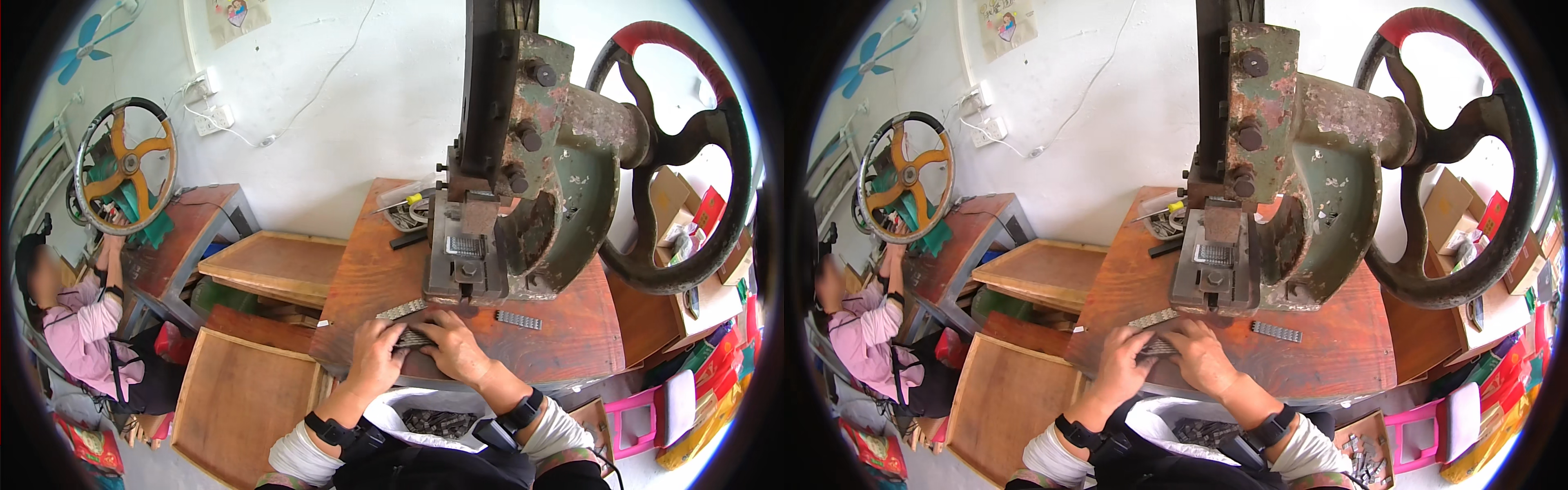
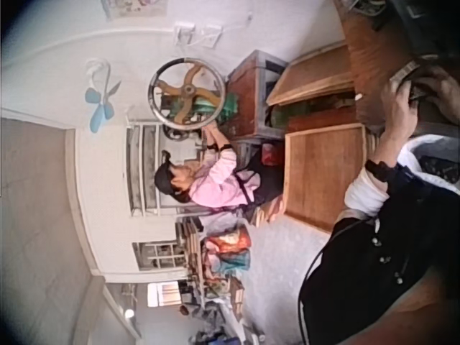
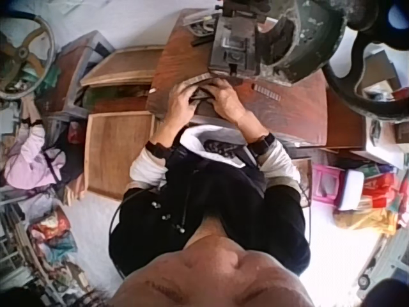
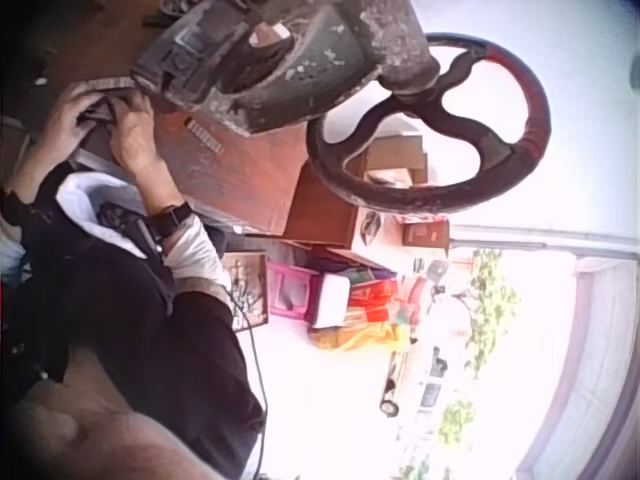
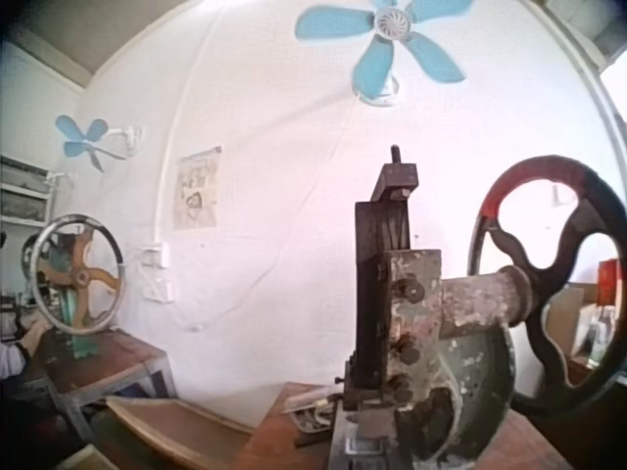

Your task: The recorder uses a manual punch machine to process small metal components, then organizes them into a tray.

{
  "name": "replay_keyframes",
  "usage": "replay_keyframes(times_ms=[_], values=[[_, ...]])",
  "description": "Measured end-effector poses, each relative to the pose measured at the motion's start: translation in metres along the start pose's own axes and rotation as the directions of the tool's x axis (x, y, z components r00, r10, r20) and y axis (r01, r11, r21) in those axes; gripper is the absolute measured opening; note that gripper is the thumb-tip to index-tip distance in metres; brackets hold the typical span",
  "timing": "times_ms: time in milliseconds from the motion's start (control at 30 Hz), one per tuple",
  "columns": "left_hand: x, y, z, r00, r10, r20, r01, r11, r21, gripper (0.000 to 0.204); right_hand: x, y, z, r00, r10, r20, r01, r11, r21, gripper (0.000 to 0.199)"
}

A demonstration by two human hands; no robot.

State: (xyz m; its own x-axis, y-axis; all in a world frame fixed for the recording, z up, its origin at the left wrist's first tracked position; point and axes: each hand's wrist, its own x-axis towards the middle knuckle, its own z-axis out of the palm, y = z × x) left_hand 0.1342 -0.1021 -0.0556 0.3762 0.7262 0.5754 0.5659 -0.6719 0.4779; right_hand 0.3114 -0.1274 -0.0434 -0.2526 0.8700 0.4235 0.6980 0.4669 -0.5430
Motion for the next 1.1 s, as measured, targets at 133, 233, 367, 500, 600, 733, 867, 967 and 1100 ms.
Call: replay_keyframes(times_ms=[133, 233, 367, 500, 600, 733, 867, 967, 1100], values=[[0.005, -0.019, -0.005, 0.996, -0.090, 0.024, 0.090, 0.996, -0.006, 0.041, 0.023, 0.008, 0.013, 0.996, -0.084, 0.033, 0.086, 0.995, -0.057, 0.049], [0.013, -0.029, -0.004, 1.000, -0.008, -0.004, 0.008, 1.000, -0.015, 0.045, 0.033, 0.010, 0.014, 0.997, -0.078, 0.029, 0.077, 0.997, 0.017, 0.054], [0.019, -0.030, 0.000, 0.994, 0.064, 0.091, -0.062, 0.998, -0.019, 0.051, 0.030, 0.018, 0.018, 0.998, 0.024, 0.066, -0.028, 0.997, 0.066, 0.064], [0.022, -0.029, 0.011, 0.989, 0.051, 0.137, -0.056, 0.998, 0.028, 0.054, 0.010, 0.015, 0.020, 0.997, 0.076, -0.018, -0.077, 0.991, -0.107, 0.066], [0.022, -0.023, 0.017, 0.988, 0.024, 0.151, -0.049, 0.985, 0.163, 0.051, 0.005, 0.015, 0.030, 0.996, 0.055, -0.069, -0.063, 0.990, -0.123, 0.065], [0.022, -0.011, 0.013, 0.999, -0.024, 0.049, 0.011, 0.969, 0.246, 0.047, -0.029, 0.018, -0.011, 0.983, -0.052, -0.175, 0.010, 0.972, -0.233, 0.043], [0.022, 0.000, 0.011, 0.977, 0.172, -0.122, -0.143, 0.966, 0.215, 0.035, -0.063, 0.044, -0.067, 0.854, 0.245, -0.458, -0.437, 0.815, -0.379, 0.025], [0.017, 0.025, 0.027, 0.948, 0.312, -0.064, -0.309, 0.950, 0.053, 0.025, -0.073, 0.074, -0.076, 0.811, 0.335, -0.480, -0.543, 0.737, -0.403, 0.034], [0.028, 0.071, 0.062, 0.960, 0.277, 0.044, -0.270, 0.955, -0.125, 0.031, -0.071, 0.074, -0.080, 0.834, 0.405, -0.376, -0.521, 0.802, -0.292, 0.041]])
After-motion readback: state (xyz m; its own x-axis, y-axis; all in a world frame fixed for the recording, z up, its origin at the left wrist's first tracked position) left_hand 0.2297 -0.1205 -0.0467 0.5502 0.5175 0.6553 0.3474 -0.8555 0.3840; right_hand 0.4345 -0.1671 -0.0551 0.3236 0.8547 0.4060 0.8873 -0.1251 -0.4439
